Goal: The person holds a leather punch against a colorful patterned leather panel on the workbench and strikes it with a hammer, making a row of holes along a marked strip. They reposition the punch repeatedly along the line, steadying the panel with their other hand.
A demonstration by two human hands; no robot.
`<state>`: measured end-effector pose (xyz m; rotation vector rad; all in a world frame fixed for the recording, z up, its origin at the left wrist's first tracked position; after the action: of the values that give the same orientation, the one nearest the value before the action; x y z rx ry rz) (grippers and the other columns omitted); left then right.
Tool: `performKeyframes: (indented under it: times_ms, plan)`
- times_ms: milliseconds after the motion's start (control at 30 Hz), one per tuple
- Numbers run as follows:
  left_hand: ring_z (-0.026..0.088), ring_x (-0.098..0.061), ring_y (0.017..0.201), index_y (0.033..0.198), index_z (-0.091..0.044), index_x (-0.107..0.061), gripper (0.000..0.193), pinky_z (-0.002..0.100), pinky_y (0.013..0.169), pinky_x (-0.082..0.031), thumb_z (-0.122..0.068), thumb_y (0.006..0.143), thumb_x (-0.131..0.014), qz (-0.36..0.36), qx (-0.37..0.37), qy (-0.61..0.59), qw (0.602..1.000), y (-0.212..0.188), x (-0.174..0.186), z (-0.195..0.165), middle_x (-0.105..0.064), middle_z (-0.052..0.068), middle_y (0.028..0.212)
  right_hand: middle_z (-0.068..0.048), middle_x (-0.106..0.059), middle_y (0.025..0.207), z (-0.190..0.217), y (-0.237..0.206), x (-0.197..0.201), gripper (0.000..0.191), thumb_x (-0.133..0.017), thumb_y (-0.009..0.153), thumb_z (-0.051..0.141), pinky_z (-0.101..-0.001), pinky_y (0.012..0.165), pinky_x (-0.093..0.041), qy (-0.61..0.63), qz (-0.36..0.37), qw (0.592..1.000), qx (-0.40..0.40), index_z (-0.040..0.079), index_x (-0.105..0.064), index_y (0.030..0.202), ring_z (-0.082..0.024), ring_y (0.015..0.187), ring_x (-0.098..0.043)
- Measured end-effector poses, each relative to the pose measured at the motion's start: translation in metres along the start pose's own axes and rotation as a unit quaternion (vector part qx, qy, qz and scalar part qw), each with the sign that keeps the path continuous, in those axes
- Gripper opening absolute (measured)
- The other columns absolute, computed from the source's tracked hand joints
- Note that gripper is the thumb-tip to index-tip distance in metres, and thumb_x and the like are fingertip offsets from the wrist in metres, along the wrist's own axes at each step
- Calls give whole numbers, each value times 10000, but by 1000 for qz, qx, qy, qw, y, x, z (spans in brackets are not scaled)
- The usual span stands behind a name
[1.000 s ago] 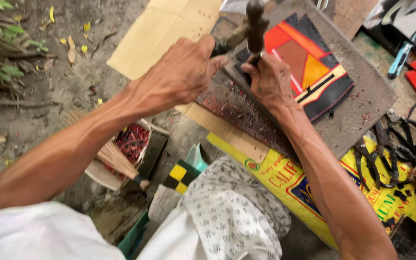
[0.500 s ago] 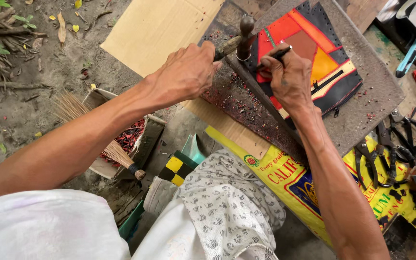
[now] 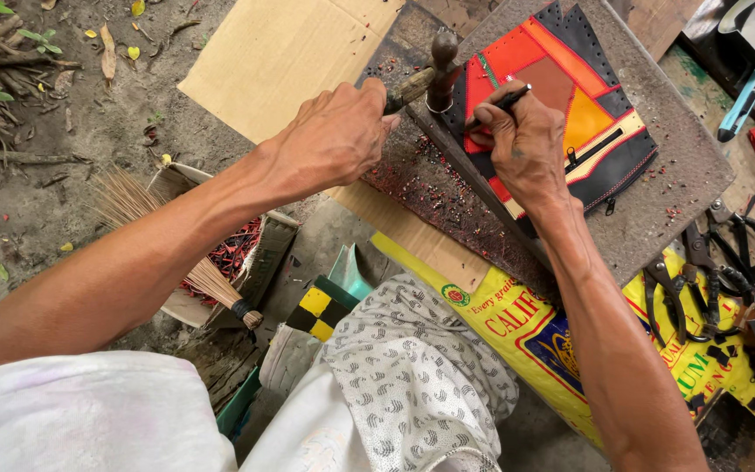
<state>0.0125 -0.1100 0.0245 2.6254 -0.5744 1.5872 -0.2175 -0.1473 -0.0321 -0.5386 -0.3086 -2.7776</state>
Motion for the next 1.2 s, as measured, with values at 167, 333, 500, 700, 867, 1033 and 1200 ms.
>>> performKeyframes:
  times_ms: [167, 333, 500, 700, 867, 1033, 1200]
  plan:
    - [551, -638, 696, 978, 62, -496, 392, 599, 590, -505, -317, 1060, -552, -19, -17, -3, 1000, 0, 1, 0, -614, 341, 767, -50, -718, 868, 1, 1, 2, 156, -585, 1121, 66, -281, 799, -639, -11, 21, 999, 31, -37, -618, 1009, -119, 878, -745]
    - [546, -639, 700, 976, 58, -504, 376, 597, 601, -506, -305, 1057, -559, -13, -14, -4, 1000, -1, 0, 1, -619, 332, 764, -66, -712, 851, 1, 0, 2, 145, -588, 1110, 50, -279, 779, -615, -42, 24, 998, 38, -41, -630, 1005, -119, 852, -736]
    - [533, -647, 691, 972, 59, -505, 372, 591, 594, -507, -298, 1060, -555, -13, -4, -2, 1000, -2, -1, 0, -625, 325, 750, -70, -714, 855, 4, -1, 1, 151, -577, 1120, 48, -278, 792, -618, -34, 28, 998, 55, -40, -627, 1008, -115, 852, -726]
    - [533, -645, 679, 961, 60, -506, 363, 587, 580, -506, -287, 1053, -560, -12, -6, -4, 1000, -2, 0, -1, -624, 326, 737, -79, -716, 846, 9, -2, 2, 150, -582, 1119, 39, -280, 773, -608, -55, 29, 996, 67, -43, -638, 1006, -121, 830, -722]
    - [512, -669, 677, 963, 53, -502, 368, 576, 598, -522, -299, 1067, -536, 18, 27, -23, 999, -2, -3, 3, -632, 322, 731, -81, -716, 816, 13, -2, 1, 152, -598, 1116, 52, -279, 738, -597, -69, 29, 995, 63, -36, -633, 996, -124, 802, -732]
    - [552, -636, 688, 986, 52, -516, 363, 604, 586, -499, -300, 1046, -581, -41, -15, 15, 999, -2, -3, 1, -625, 332, 760, -110, -704, 791, 18, -1, 2, 136, -642, 1092, 51, -306, 708, -578, -105, 46, 990, 81, -34, -636, 986, -162, 762, -727]
    - [553, -633, 732, 998, 55, -512, 373, 600, 625, -503, -308, 1058, -574, -19, -10, 9, 1000, -2, -5, 5, -621, 335, 788, -145, -706, 805, 26, -2, 1, 111, -685, 1066, 40, -327, 695, -563, -147, 43, 980, 129, -30, -655, 985, -214, 773, -747]
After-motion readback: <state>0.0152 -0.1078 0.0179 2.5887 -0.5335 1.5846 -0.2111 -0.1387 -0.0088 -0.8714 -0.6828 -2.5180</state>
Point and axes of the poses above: each hand's wrist, its own y-axis towards the middle knuckle, its own x-axis out of the back of the hand, z = x × y, the point moved 5 cm from there along y, towards the middle knuckle
